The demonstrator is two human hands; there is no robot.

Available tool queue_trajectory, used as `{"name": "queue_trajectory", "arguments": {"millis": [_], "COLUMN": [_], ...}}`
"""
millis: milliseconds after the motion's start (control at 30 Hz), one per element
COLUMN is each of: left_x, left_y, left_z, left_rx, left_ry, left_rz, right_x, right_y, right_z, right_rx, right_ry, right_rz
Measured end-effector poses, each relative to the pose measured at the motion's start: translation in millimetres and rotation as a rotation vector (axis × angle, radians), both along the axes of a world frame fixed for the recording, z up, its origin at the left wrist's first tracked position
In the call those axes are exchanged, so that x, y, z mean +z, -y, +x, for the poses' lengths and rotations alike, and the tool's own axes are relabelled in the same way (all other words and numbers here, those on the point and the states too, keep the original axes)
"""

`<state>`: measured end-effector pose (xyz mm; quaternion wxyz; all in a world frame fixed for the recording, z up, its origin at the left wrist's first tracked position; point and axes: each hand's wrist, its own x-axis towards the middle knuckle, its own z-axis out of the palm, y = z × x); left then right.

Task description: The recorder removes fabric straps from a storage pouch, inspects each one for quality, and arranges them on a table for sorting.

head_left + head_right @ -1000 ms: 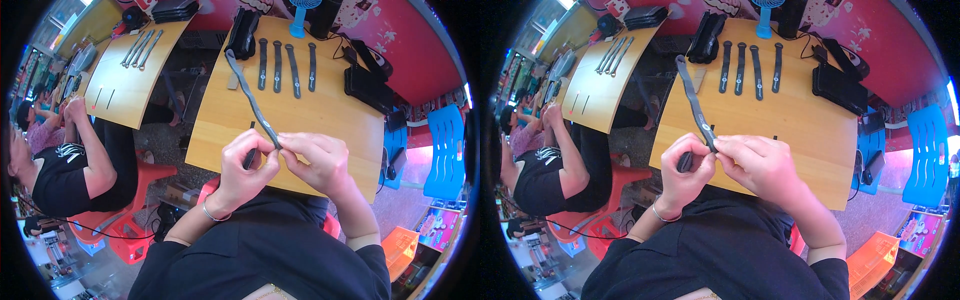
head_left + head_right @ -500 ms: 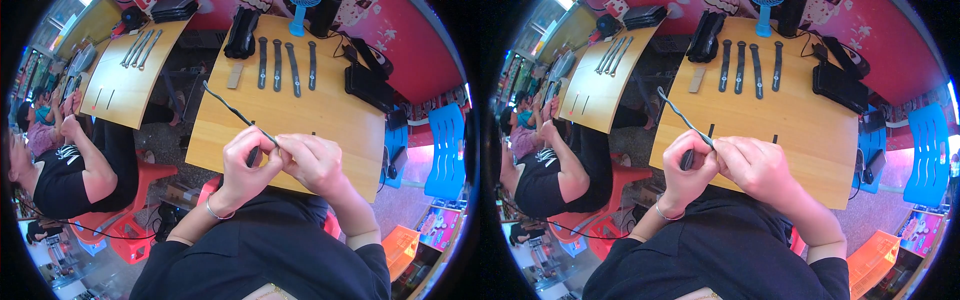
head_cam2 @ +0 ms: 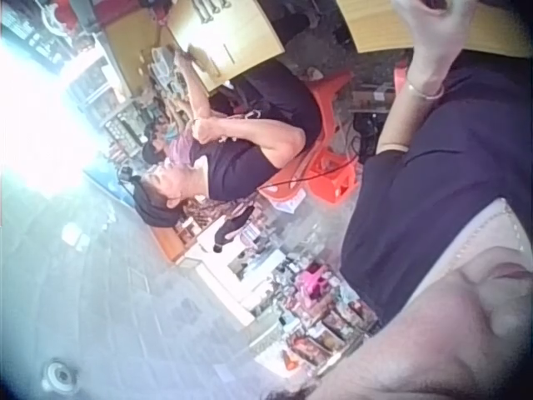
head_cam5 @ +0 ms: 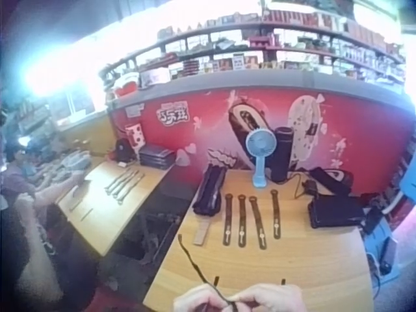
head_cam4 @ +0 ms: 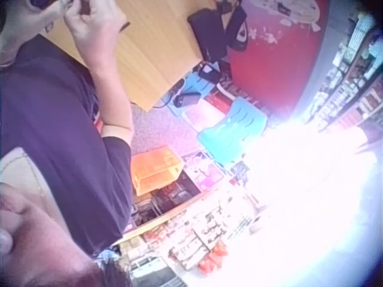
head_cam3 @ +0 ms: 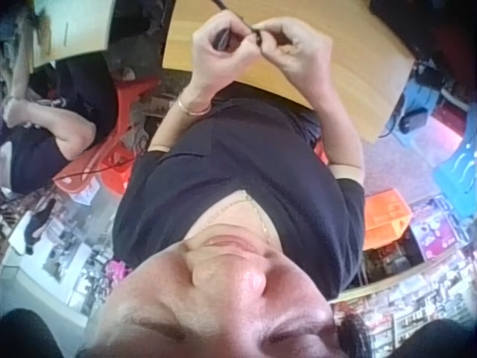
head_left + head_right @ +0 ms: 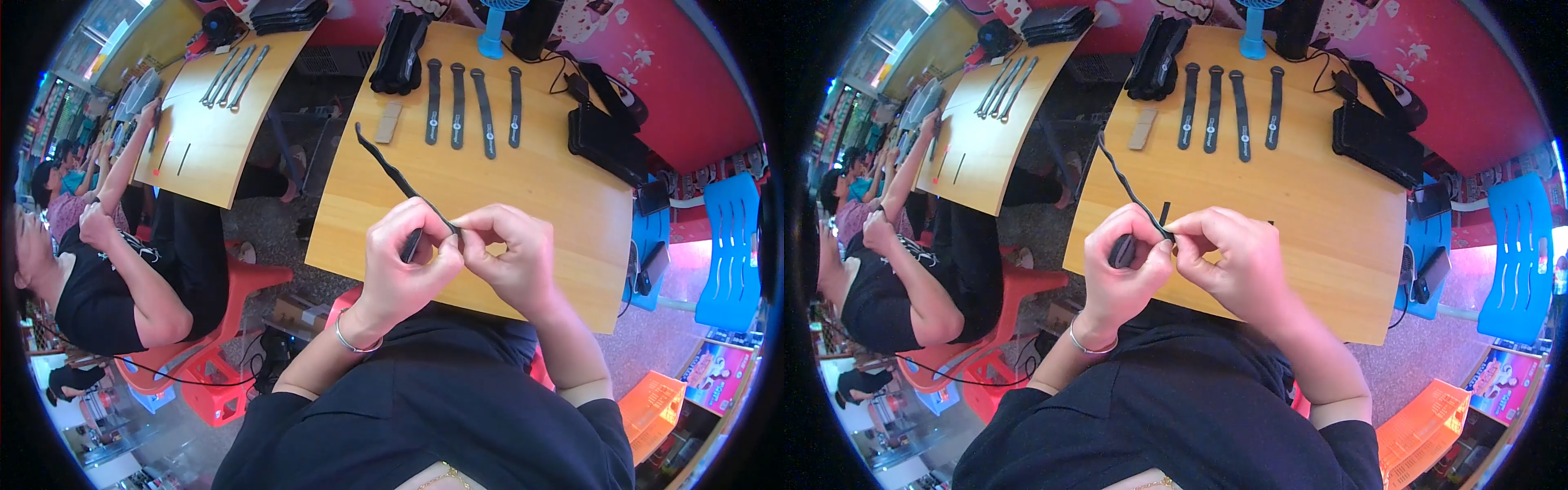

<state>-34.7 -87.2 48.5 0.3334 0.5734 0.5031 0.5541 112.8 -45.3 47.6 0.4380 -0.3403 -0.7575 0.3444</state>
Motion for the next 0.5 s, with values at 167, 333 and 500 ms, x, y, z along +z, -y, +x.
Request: {"name": "queue_trajectory", "arguments": {"millis": [167, 333, 500], "left_x": [-4.3, -7.4, -5.6], "left_y": [-4.1, -3.7, -1.2], "left_z": [-1.4, 1.1, 2.6], "left_rx": [0.014, 0.043, 0.06], "left_ry": [-0.089, -0.09, -0.14], "left_rz": [0.076, 0.051, -0.001], "right_x": [3.5, 1.1, 2.2], "right_y": [2.4, 0.7, -0.9], "right_z": [-3.3, -6.4, -4.9], "right_rx": [-0.062, -0.123, -0.107], "right_ry": [0.048, 0.089, 0.09], "right_rz": [0.229, 0.344, 0.354]}}
